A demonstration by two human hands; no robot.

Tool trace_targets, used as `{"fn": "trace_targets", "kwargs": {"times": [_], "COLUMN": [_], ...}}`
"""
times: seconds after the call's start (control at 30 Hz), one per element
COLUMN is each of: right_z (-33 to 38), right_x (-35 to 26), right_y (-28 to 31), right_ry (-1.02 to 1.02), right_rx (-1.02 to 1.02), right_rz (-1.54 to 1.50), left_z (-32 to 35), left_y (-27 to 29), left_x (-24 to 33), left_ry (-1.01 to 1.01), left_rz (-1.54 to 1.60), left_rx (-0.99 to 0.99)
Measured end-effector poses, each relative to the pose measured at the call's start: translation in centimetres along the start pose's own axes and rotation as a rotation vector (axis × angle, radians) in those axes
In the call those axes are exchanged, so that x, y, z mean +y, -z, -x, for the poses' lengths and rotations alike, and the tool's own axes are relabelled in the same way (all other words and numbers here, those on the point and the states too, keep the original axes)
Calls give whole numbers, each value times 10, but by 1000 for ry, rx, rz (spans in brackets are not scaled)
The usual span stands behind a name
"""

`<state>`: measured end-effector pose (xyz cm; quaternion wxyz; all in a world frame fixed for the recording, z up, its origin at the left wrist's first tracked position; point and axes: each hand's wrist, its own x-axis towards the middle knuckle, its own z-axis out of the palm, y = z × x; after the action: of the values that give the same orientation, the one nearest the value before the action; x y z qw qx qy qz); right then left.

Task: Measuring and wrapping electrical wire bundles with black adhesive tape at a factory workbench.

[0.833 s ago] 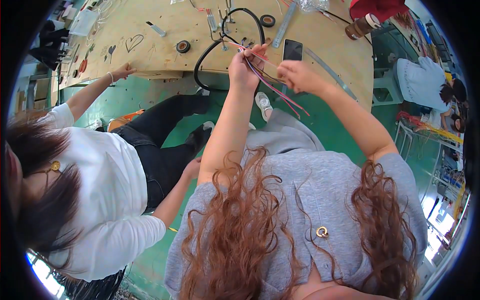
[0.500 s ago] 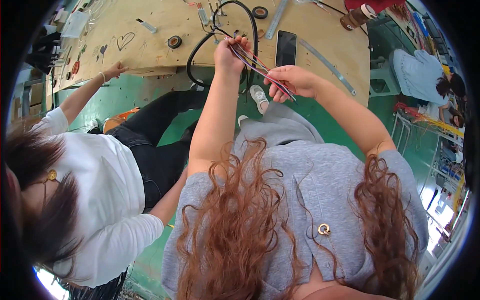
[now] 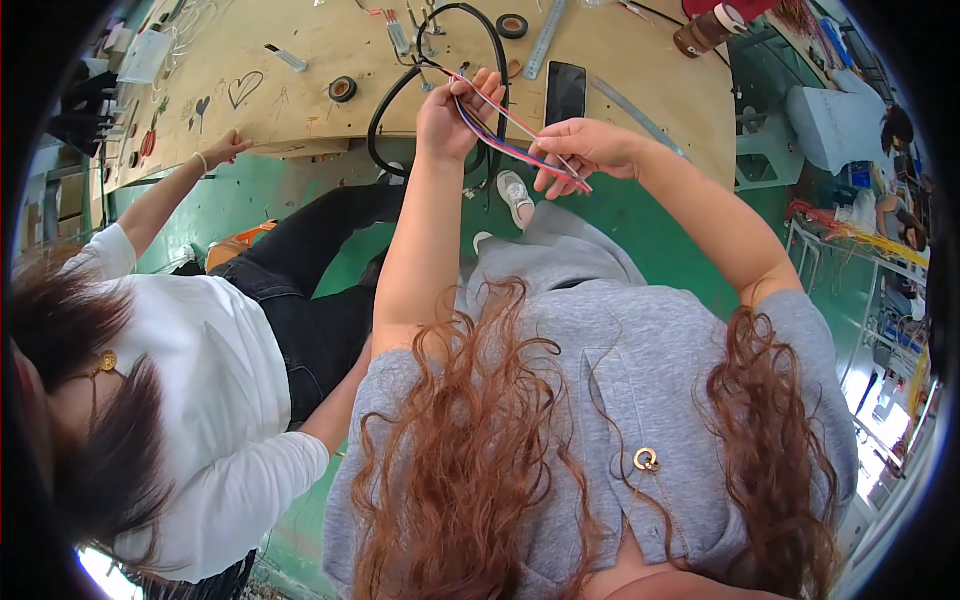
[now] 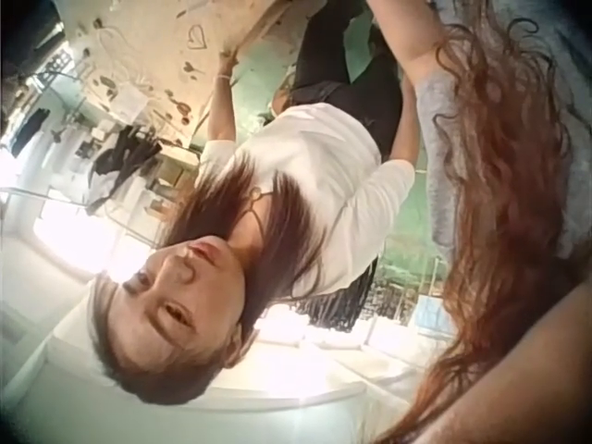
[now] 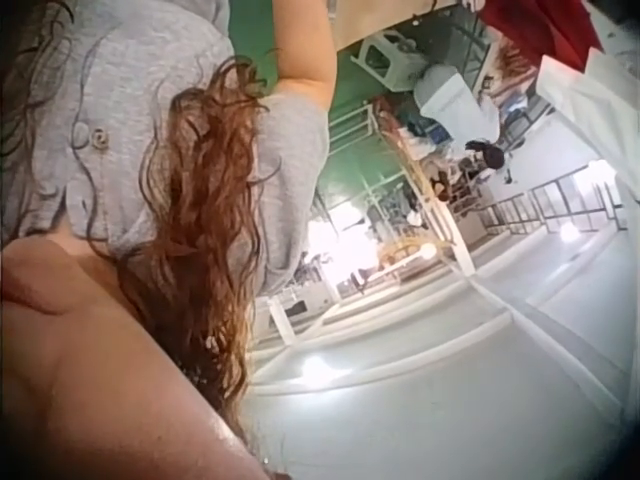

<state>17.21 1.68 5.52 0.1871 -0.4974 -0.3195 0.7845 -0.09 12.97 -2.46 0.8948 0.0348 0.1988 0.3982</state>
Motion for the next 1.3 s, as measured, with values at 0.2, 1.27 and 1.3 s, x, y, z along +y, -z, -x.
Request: {"fn": "trace_targets", "kwargs": {"times": [0.2, 1.27, 1.3], "right_z": [2, -22, -21], "right_x": [-5, -3, -3], "right_y": [-1, -24, -24], "right_ry": [-39, 11, 10], "right_rx": [24, 134, 136], "right_rz": [115, 175, 176], "left_z": [6, -7, -6], "left_y": [7, 11, 9], "left_x": [4, -1, -2], "left_ry": [41, -51, -72], "left_rz": [-2, 175, 153], "left_rx": [-97, -49, -12]}}
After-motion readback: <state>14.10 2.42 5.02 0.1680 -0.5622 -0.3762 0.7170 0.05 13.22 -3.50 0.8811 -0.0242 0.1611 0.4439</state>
